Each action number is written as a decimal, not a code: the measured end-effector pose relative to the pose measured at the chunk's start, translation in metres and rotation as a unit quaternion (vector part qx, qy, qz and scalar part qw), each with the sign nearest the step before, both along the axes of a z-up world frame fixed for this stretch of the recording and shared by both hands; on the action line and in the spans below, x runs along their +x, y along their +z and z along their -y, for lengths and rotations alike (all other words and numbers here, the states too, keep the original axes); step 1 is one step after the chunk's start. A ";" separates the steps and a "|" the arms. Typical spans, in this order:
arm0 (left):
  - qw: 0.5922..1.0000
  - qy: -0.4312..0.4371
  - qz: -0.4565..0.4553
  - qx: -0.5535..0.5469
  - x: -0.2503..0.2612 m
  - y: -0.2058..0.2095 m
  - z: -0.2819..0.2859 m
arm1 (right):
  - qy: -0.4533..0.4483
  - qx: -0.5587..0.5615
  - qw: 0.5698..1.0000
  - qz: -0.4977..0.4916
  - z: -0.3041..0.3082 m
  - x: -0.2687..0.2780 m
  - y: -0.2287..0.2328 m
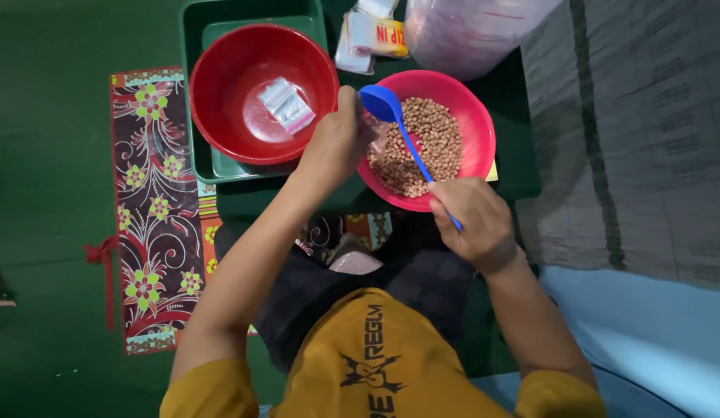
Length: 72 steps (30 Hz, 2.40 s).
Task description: Filling small plastic bags with peanuts using a spoon
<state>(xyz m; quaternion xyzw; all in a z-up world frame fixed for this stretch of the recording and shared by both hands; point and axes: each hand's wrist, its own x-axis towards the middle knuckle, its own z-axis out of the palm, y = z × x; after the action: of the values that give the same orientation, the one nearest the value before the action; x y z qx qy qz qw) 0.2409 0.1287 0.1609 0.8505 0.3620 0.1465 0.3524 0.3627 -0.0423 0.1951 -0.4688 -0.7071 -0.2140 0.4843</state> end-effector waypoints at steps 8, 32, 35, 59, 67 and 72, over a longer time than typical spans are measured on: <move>0.996 -0.029 0.029 0.083 -0.005 -0.006 0.001 | -0.077 -0.008 0.996 0.033 0.009 0.027 -0.037; 0.978 -0.067 0.196 -0.015 -0.097 -0.022 0.121 | 0.107 -0.284 0.916 -0.262 0.030 -0.047 -0.045; 0.968 0.004 0.245 -0.048 -0.103 -0.020 0.128 | 0.139 -0.294 0.907 -0.266 0.028 -0.055 -0.044; 0.968 0.016 0.180 -0.172 -0.113 -0.048 0.127 | 0.011 -0.293 0.813 -0.503 -0.039 0.039 0.001; 0.966 0.014 0.074 -0.249 -0.122 -0.052 0.132 | 0.062 -0.127 0.739 -0.658 -0.058 0.064 0.013; 0.959 0.021 0.266 -0.096 -0.125 -0.048 0.124 | -0.017 -0.312 0.849 -0.427 -0.009 0.007 -0.032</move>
<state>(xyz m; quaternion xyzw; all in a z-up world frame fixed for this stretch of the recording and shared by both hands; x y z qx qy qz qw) 0.1161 0.0049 0.1126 0.7351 0.2852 0.3392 0.5130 0.3698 -0.0330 0.1629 -0.6521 -0.4518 0.2309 0.5633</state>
